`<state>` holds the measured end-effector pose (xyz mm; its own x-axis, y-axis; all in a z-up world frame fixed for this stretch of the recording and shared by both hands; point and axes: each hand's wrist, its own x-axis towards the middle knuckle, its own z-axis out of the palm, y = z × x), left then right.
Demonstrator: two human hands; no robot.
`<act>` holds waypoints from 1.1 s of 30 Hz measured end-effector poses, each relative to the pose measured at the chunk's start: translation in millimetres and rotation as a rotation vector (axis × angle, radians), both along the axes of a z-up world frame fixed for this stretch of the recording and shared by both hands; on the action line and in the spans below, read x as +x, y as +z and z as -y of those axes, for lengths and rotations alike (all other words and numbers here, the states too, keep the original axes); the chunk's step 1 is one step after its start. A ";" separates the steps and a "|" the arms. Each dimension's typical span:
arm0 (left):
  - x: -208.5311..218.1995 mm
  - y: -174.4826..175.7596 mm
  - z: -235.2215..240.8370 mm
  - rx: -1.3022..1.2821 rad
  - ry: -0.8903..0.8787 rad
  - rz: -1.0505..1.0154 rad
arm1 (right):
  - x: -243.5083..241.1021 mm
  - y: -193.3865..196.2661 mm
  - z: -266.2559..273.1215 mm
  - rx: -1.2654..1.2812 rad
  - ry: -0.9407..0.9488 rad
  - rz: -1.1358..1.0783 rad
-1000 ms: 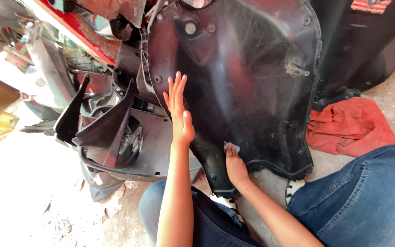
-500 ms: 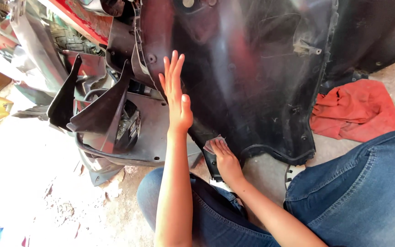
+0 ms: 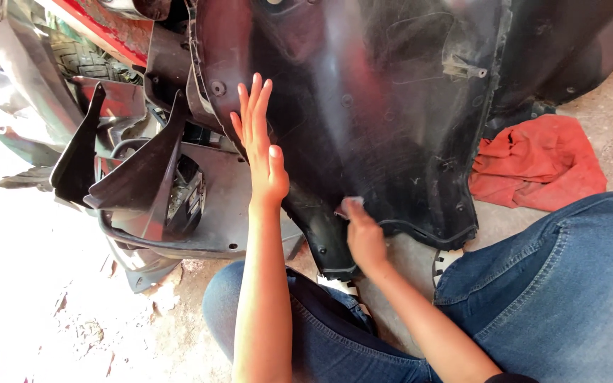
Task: The person sands the surface of a black motorcycle part using a sanding block held in the right hand. They move the block back and forth across the curved surface, occasionally repositioning the part with their left hand. The task continues for the duration of the video.
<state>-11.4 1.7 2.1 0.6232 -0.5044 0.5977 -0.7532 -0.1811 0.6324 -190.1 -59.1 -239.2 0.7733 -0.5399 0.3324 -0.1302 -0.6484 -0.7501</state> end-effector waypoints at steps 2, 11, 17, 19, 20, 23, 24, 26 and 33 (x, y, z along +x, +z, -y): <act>0.8 0.6 0.7 0.000 0.000 0.003 | 3.5 -1.8 -24.2 -0.010 0.028 -0.029; 0.2 1.3 -2.5 0.022 0.001 -0.002 | 3.0 -18.1 -19.5 0.092 0.009 -0.030; -0.8 1.9 0.7 0.030 0.012 0.001 | 4.8 -7.4 -35.8 0.153 0.027 -0.021; -1.4 1.5 -0.5 0.032 0.022 -0.004 | 2.3 2.0 -35.6 0.094 0.045 0.044; -0.7 2.1 -1.1 0.031 0.016 -0.002 | 1.3 0.5 -31.4 0.031 0.039 0.064; -1.2 4.3 -1.8 0.030 0.006 -0.002 | -2.8 -23.8 -17.5 0.051 -0.003 0.041; -2.2 4.2 -1.2 0.029 0.000 -0.010 | -5.4 -35.6 -12.0 0.133 -0.041 -0.008; -1.0 4.8 0.3 0.034 0.007 -0.004 | 1.0 -27.6 -22.3 0.283 -0.036 -0.062; -0.7 3.9 -0.9 0.038 0.024 0.000 | 1.4 -14.7 -20.7 0.230 0.066 0.091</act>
<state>-12.1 2.6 6.0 0.6356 -0.5115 0.5783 -0.7483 -0.2236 0.6246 -188.7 -38.3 -253.9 0.7821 -0.5583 0.2767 -0.0180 -0.4641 -0.8856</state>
